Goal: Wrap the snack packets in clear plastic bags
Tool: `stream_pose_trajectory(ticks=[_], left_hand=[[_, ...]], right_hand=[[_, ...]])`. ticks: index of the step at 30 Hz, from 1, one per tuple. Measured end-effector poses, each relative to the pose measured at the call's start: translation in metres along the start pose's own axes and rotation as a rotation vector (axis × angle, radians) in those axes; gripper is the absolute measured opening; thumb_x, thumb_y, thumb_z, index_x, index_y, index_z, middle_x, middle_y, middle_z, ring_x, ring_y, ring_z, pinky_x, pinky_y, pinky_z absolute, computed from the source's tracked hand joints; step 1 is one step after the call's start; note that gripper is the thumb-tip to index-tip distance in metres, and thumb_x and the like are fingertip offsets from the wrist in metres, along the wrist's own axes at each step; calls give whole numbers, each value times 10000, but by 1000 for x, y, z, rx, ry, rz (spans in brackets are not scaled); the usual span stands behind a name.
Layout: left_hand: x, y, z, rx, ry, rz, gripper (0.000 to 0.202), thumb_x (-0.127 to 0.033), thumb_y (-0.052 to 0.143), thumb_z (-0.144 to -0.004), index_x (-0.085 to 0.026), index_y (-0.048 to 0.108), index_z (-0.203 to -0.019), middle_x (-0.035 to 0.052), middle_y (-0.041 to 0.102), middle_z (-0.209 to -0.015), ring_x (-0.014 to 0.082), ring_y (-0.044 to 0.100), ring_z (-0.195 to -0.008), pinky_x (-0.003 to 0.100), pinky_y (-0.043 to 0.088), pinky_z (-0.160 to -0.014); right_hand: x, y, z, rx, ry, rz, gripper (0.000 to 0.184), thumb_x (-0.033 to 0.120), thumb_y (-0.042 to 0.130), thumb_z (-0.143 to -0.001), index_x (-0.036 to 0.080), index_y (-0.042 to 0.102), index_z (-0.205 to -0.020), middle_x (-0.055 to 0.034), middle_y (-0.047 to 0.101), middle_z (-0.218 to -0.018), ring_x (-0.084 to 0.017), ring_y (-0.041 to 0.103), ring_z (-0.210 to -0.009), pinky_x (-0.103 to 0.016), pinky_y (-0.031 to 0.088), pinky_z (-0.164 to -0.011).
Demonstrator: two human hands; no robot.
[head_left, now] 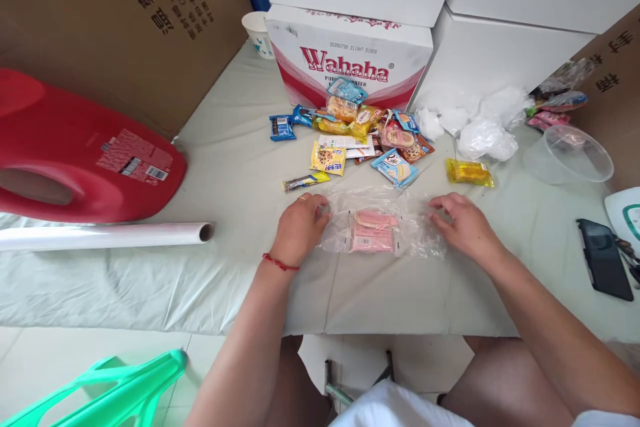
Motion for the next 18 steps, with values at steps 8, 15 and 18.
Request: stream_pose_trajectory(ticks=[8, 15, 18], left_hand=[[-12, -9, 7, -320, -31, 183, 205, -324, 575, -937, -192, 731, -943, 73, 656, -969, 213, 633, -871, 339, 520, -765], [-32, -24, 23, -468, 145, 292, 288, -394, 488, -1033, -209, 704, -991, 66, 678, -1026, 215, 621, -1035, 364, 503, -937], [-35, -14, 20, -264, 205, 184, 385, -440, 537, -1002, -192, 662, -1269, 112, 680, -1243, 289, 567, -1205, 457, 439, -1015]], right_hand=[[58, 16, -51, 185, -194, -187, 236, 301, 535, -988, 179, 730, -1041, -91, 742, -1029, -225, 652, -942, -342, 494, -856], [71, 29, -70, 527, -201, 14, 323, 380, 562, -987, 169, 733, -1163, -107, 763, -1071, -254, 672, -1005, -322, 461, -866], [73, 26, -71, 612, -131, -5, 328, 394, 623, -939, 172, 739, -1150, -84, 758, -1044, -223, 669, -907, -283, 443, -757]])
Point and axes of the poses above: each hand's wrist, its own z-axis away from the middle knuckle, its own y-axis out of the palm, x = y × z, the point moved 1 cm from there along -z, towards the middle knuckle
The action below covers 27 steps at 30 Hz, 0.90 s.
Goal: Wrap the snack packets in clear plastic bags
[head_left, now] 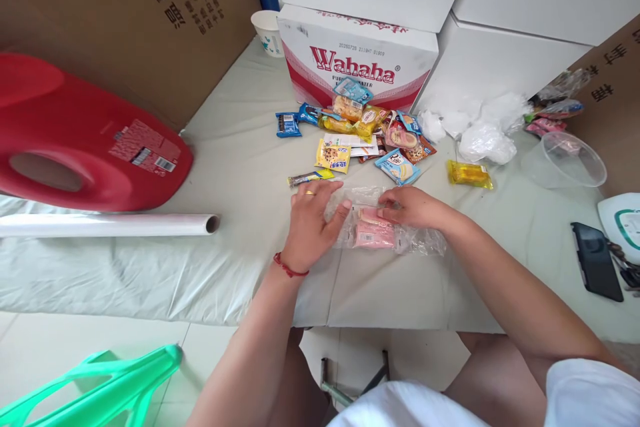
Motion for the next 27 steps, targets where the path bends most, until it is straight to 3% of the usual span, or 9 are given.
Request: stream_pose_trajectory(ticks=[3, 6, 9, 12, 14, 17, 21, 27], left_hand=[[2, 12, -2, 225, -34, -74, 521, -426, 585, -961, -189, 579, -1425, 128, 689, -1276, 340, 515, -1255, 500, 401, -990], [2, 16, -3, 360, -48, -83, 391, -333, 583, -946, -202, 682, -1301, 106, 736, -1103, 334, 528, -1213, 511, 374, -982], [1, 14, -3, 384, -48, -85, 239, -278, 574, -941, -216, 771, -1061, 84, 727, -937, 321, 555, -1148, 515, 367, -975], [1, 10, -1, 344, -44, -65, 206, -282, 569, -950, -221, 766, -952, 83, 718, -986, 311, 565, -1141, 505, 374, -979], [2, 8, 0, 333, -40, -22, 238, -347, 547, -980, -226, 748, -1022, 89, 715, -1096, 305, 572, -1171, 493, 388, -991], [4, 3, 3, 409, -25, 44, 386, -474, 598, -962, -239, 670, -1259, 95, 716, -1204, 313, 578, -1232, 495, 389, -1045], [9, -4, 5, 570, -33, 60, 580, -482, 761, -838, -233, 638, -1347, 82, 745, -1117, 329, 599, -1210, 517, 380, -1077], [16, -14, 2, 541, -36, 44, 123, -283, 656, -893, -253, 763, -945, 41, 740, -1011, 285, 604, -1168, 523, 355, -1088]], right_hand=[[-3, 2, -1, 56, 63, -110, 305, 394, 672, -877, 171, 757, -1066, -39, 721, -894, -186, 623, -783, -266, 405, -665], [-6, 5, -2, 51, 62, -270, 264, 364, 672, -831, 171, 760, -987, 4, 637, -760, -154, 554, -690, -260, 373, -614], [-6, 8, 1, 22, 11, -373, 288, 371, 647, -823, 167, 763, -989, 17, 597, -721, -142, 517, -657, -263, 366, -607], [-3, 7, 6, 23, -19, -429, 318, 406, 638, -826, 158, 763, -980, 5, 620, -729, -147, 516, -660, -269, 376, -618], [0, 6, 9, 37, -25, -455, 334, 430, 635, -828, 152, 763, -964, -13, 656, -760, -155, 532, -681, -272, 393, -634], [6, 5, 14, 63, -39, -453, 334, 437, 632, -834, 153, 770, -940, -29, 693, -796, -163, 549, -708, -270, 413, -650], [13, 7, 19, 65, -53, -416, 282, 377, 615, -852, 157, 775, -925, -28, 714, -803, -159, 578, -717, -262, 419, -654], [18, 13, 25, 11, -100, -335, 244, 305, 588, -911, 174, 792, -946, -46, 752, -885, -189, 651, -801, -282, 446, -716]])
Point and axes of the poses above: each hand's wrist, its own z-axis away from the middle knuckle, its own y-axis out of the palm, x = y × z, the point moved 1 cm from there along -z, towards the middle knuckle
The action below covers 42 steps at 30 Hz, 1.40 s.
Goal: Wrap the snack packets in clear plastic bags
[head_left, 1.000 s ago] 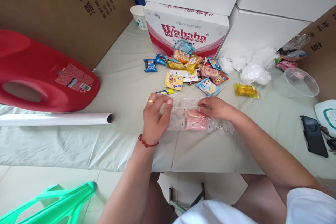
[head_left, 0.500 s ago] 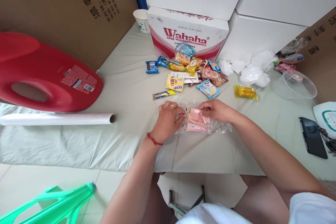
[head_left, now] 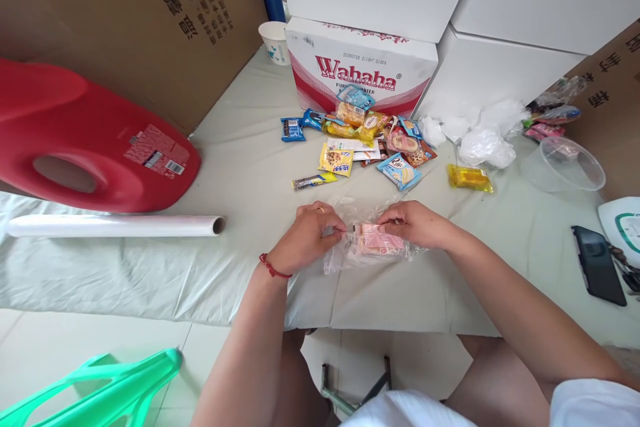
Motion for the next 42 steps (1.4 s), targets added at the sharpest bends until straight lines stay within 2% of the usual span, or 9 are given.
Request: stream_pose_trajectory(ticks=[7, 13, 20, 26, 30, 33, 37, 39, 42], left_hand=[[-4, -2, -2, -106, 39, 24, 176, -283, 547, -933, -235, 714, -906, 58, 708, -1118, 279, 577, -1181, 490, 389, -1030], [-6, 1, -4, -78, 85, 113, 189, -324, 509, -959, -226, 665, -912, 34, 733, -982, 232, 627, -1018, 412, 417, -961], [2, -3, -5, -85, 21, 110, 277, -392, 473, -983, -217, 665, -888, 2, 686, -792, 185, 596, -780, 338, 438, -824], [3, -3, -11, -73, 33, 66, 339, -427, 435, -1002, -212, 668, -879, 8, 692, -808, 190, 605, -787, 319, 452, -795], [0, -7, -8, -19, 25, 80, 531, -552, 282, -1051, -213, 607, -803, 13, 648, -760, 195, 587, -745, 336, 479, -766], [1, -9, -2, 20, 65, 91, 555, -642, 303, -1020, -216, 656, -976, 54, 711, -933, 249, 647, -928, 405, 497, -919], [6, -8, 4, 24, 53, 71, 780, -702, 745, -739, -226, 599, -1338, 101, 699, -1230, 333, 588, -1250, 496, 410, -1139], [8, -7, 6, 51, 49, 44, 702, -640, 806, -704, -253, 651, -1268, 92, 690, -1263, 339, 552, -1320, 540, 329, -1209], [13, -7, 8, 90, 37, 6, 294, -533, 685, -862, -264, 713, -977, 61, 714, -1195, 327, 516, -1382, 630, 175, -1253]], right_hand=[[2, -3, 7, -186, -138, 199, 209, 221, 595, -951, 222, 804, -955, -70, 741, -948, -223, 622, -924, -341, 444, -887], [1, -5, 11, -92, -208, 202, 287, 415, 618, -996, 210, 765, -1132, -85, 734, -991, -233, 616, -945, -357, 445, -904], [0, 3, 10, -13, -288, 243, 201, 264, 602, -999, 212, 788, -1054, -73, 721, -924, -210, 598, -898, -330, 441, -855], [2, -4, 12, -72, -259, 274, 249, 259, 545, -1023, 199, 785, -1043, -85, 719, -905, -216, 603, -872, -336, 439, -840], [0, -10, 10, -123, -259, 250, 235, 276, 563, -1006, 197, 784, -1015, -97, 701, -951, -220, 607, -907, -331, 452, -847], [-4, -10, 5, -137, -202, 186, 228, 302, 579, -995, 186, 775, -978, -85, 672, -944, -197, 619, -868, -302, 453, -804], [-10, -6, -3, -88, -123, 174, 217, 295, 575, -981, 187, 759, -942, -57, 666, -887, -174, 608, -800, -275, 418, -746], [-13, -4, -4, -84, -106, 179, 205, 292, 582, -967, 185, 754, -936, -56, 668, -891, -170, 606, -796, -269, 405, -733], [-16, 0, -3, -104, -82, 155, 203, 302, 588, -946, 173, 740, -909, -50, 657, -872, -160, 594, -767, -263, 390, -707]])
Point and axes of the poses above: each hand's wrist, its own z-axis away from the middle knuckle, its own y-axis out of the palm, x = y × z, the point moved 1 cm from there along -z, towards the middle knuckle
